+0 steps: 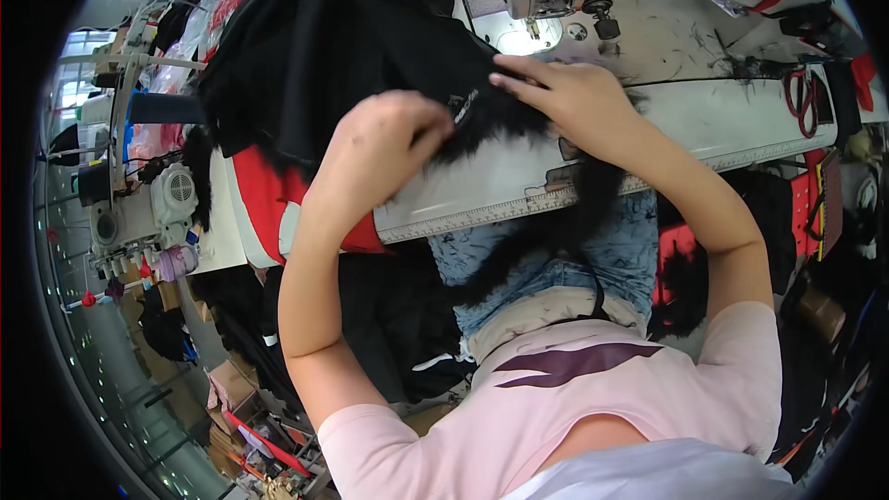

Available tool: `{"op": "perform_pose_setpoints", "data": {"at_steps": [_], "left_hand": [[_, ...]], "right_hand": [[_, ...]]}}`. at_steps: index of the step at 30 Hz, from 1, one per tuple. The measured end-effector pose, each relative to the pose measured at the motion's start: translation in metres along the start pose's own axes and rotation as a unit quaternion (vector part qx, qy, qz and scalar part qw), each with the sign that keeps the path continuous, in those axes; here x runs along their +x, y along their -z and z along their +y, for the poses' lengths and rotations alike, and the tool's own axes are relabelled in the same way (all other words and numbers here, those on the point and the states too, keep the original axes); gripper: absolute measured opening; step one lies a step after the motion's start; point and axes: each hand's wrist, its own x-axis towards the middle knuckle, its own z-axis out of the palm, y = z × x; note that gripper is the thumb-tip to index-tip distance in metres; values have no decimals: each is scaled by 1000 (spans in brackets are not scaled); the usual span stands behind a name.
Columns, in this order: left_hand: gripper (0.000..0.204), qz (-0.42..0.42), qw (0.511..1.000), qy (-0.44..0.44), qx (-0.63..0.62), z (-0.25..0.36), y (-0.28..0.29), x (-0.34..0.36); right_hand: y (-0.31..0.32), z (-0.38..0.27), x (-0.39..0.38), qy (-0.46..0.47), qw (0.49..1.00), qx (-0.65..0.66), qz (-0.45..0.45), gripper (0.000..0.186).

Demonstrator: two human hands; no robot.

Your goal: Sew black fur trim onto a piece of clothing using an industrial sewing machine.

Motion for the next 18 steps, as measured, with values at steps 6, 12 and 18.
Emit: {"op": "perform_pose_setpoints", "data": {"at_steps": [6,12,18], "left_hand": [[22,298,945,43,132,-20,-30,53],[22,256,947,-33,189,-43,-13,92],[15,99,862,-108,486,-127,5,161]], "right_hand": [[-10,-8,13,5,999,-32,5,43],[-6,-5,20,151,988,-9,-30,29],[-10,-59,10,205,976,67,29,26]]}}
